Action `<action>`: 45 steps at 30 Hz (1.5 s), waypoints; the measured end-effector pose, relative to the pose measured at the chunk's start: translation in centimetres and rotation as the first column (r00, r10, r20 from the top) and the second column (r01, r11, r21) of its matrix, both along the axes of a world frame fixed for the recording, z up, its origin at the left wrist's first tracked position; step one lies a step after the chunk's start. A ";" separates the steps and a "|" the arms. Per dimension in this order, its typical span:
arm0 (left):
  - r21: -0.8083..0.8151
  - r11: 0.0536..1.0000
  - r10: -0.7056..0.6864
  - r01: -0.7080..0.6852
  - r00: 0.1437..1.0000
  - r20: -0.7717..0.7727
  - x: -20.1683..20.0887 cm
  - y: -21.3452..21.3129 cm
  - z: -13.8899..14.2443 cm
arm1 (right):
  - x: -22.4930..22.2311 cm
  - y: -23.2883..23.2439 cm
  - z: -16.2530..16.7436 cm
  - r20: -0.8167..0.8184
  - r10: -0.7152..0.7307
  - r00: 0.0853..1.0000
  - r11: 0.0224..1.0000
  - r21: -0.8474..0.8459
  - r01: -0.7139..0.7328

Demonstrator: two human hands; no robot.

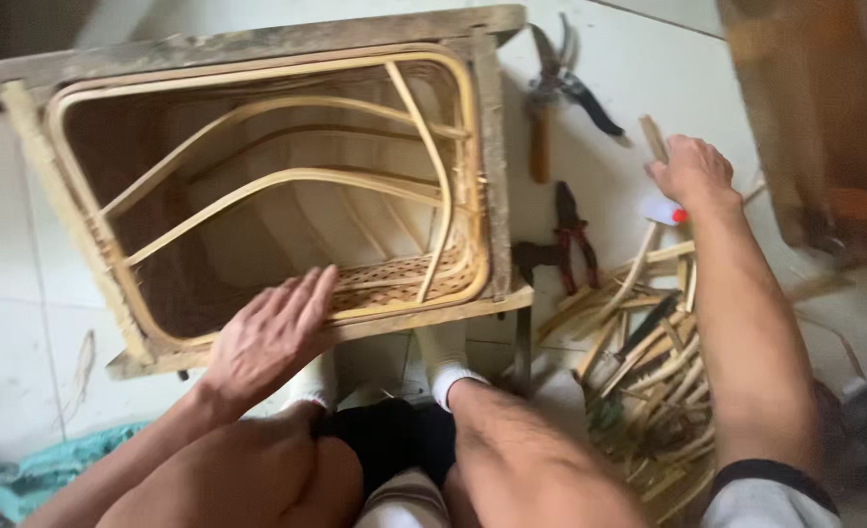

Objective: The person sits on the floor assembling a bamboo basket frame held in a wooden jig. They fit curved bamboo ribs into the woven rim, trim rib ends with pliers, tap ribs tight with a hammer, and squeeze glue from a bottle along the joints, rotating the basket to work around its sides.

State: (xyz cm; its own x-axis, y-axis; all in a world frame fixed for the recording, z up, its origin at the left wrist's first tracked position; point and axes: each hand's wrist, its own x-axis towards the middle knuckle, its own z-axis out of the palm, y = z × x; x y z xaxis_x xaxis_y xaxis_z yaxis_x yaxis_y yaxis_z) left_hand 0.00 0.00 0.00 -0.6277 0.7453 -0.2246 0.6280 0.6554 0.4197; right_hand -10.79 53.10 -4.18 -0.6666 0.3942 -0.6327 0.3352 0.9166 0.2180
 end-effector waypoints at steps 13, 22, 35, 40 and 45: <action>-0.087 0.996 -0.013 0.021 0.996 0.093 2.2 -2.6 -2.1 | 6.4 9.7 8.6 -0.365 -0.459 0.810 0.886 -0.121 0.448; -0.014 0.989 0.147 -0.147 0.983 0.107 3.0 -3.4 -1.7 | 9.4 9.2 0.4 -0.609 -0.543 0.578 0.839 -0.374 0.394; 0.113 0.973 0.197 -0.203 0.978 0.064 2.1 -1.7 -0.9 | 10.6 6.6 1.7 -0.526 -0.732 0.433 0.645 -0.329 0.690; 0.118 0.982 0.137 -0.145 0.988 0.078 2.2 -1.7 -2.0 | 14.0 5.3 1.0 -0.261 -0.876 0.405 0.471 -0.646 0.601; 0.141 0.986 0.098 -0.094 0.995 -0.018 2.0 -1.5 -3.2 | 14.1 1.6 -2.3 -0.485 -0.760 0.433 0.627 -0.723 0.290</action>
